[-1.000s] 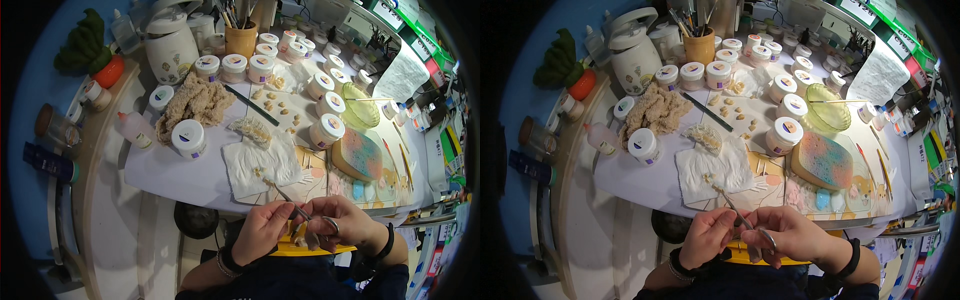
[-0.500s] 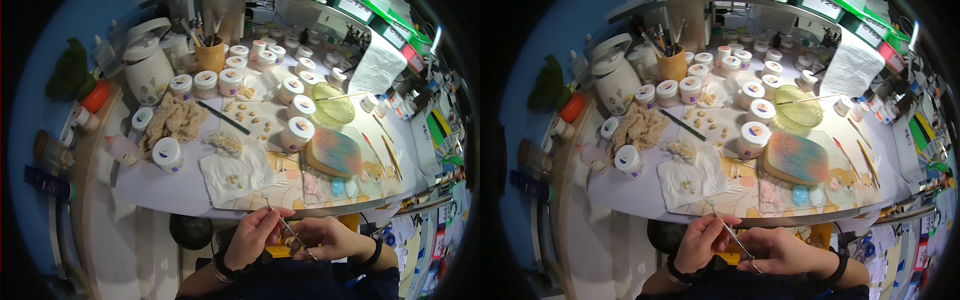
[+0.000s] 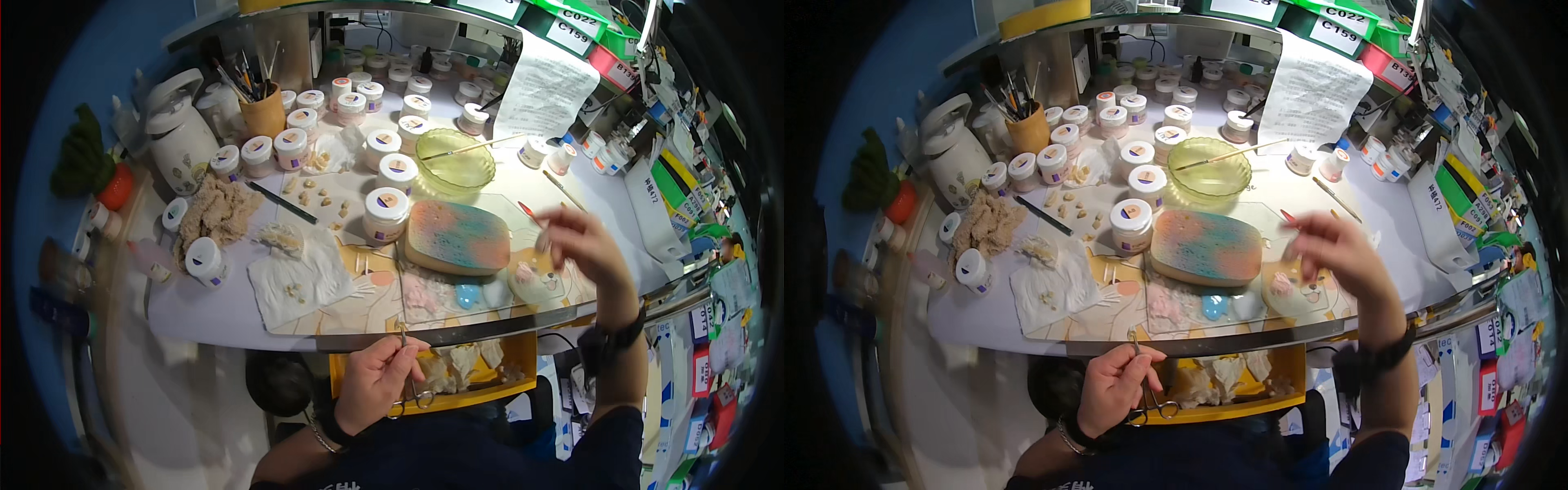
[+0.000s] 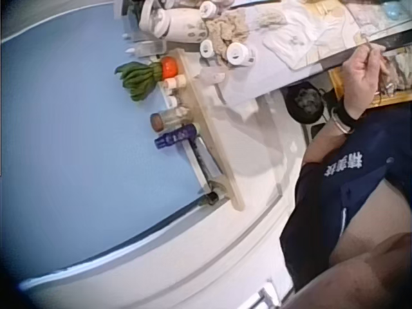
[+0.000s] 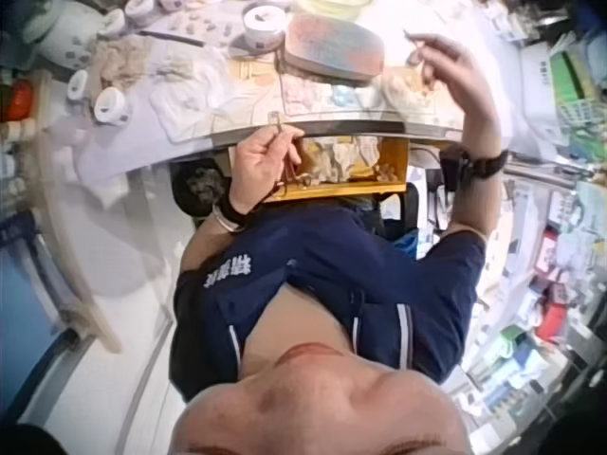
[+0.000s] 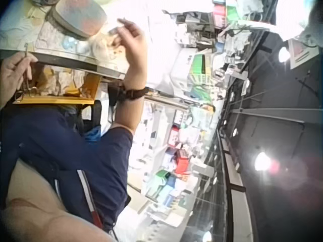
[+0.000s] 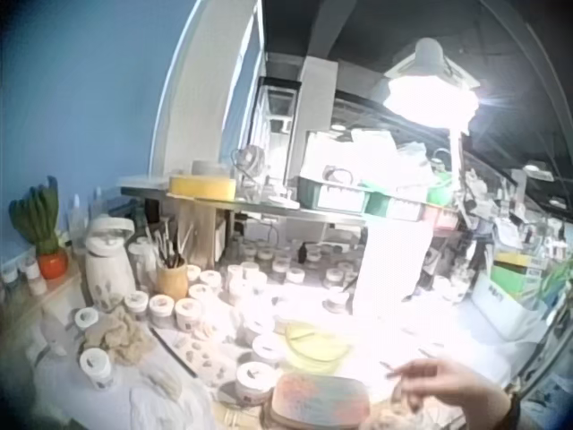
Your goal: Applying colored stains and finish to a dental bridge model using a precision brush and various dental lab tools.
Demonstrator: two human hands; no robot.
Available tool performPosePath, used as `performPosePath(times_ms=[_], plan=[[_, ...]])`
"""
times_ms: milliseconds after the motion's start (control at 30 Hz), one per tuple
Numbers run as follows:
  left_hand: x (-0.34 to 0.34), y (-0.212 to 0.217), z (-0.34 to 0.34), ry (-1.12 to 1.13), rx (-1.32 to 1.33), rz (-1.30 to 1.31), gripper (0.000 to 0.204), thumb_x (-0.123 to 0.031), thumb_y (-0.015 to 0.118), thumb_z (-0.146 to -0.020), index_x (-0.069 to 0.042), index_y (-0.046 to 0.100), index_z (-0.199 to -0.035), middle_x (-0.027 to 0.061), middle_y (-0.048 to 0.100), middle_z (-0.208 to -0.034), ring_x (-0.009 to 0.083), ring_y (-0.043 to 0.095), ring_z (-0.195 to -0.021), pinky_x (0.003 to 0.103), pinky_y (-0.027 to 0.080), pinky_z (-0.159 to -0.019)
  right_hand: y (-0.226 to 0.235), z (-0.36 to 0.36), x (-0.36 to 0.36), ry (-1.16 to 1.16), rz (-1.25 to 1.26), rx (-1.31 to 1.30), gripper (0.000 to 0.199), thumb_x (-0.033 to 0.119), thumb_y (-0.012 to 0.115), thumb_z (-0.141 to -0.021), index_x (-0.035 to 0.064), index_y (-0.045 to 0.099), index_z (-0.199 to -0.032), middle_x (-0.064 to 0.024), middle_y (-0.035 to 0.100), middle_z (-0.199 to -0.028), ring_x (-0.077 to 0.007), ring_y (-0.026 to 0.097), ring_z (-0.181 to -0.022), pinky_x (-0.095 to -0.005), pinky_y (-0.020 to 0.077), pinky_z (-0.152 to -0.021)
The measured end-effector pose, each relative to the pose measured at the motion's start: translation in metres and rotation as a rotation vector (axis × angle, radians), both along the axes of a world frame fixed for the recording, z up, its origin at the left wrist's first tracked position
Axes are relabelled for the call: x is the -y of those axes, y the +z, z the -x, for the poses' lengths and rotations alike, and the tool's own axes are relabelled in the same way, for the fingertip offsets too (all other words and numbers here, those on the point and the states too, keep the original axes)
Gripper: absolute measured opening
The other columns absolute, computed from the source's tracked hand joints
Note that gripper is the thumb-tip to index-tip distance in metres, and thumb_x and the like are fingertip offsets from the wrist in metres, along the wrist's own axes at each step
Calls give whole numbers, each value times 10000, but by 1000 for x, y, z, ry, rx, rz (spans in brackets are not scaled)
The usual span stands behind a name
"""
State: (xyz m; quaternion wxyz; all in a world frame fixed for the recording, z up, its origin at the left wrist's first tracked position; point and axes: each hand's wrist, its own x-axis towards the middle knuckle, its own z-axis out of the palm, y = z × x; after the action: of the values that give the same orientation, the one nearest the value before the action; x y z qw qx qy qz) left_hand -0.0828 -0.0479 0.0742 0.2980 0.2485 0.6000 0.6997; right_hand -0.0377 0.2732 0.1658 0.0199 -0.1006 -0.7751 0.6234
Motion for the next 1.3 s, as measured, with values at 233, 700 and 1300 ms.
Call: performPosePath(times_ms=[233, 700, 1300], plan=[[-16, -12, -13, 97, -267, 73, 166, -81, 522, -888, 17, 633, -962, 46, 607, -639, 66, 555, -546, 201, 421, -499, -10, 88, -93, -239, 361, -4, 239, 214, 639, -830, 3, 550, -898, -79, 604, -726, -48, 461, -482, -171, 362, -435], [0, -9, -10, 161, -568, 283, 130, -100, 616, -822, 21, 638, -867, 137, 603, -710, 244, 591, -616, 301, 462, -556, -13, 151, -47, 52, -146, -94, 281, 277, 573, -867, 13, 631, -942, -3, 535, -612, -28, 364, -429, -175, 249, -388], [-2, -39, -23, 149, -325, 103, 160, -71, 519, -887, 37, 620, -950, 71, 632, -709, 111, 596, -594, 221, 456, -555, -22, -50, 65, -75, -304, -546, 127, -39, 471, -709, -12, 559, -797, -87, 556, -763, -127, 488, -665, -237, 387, -608]])
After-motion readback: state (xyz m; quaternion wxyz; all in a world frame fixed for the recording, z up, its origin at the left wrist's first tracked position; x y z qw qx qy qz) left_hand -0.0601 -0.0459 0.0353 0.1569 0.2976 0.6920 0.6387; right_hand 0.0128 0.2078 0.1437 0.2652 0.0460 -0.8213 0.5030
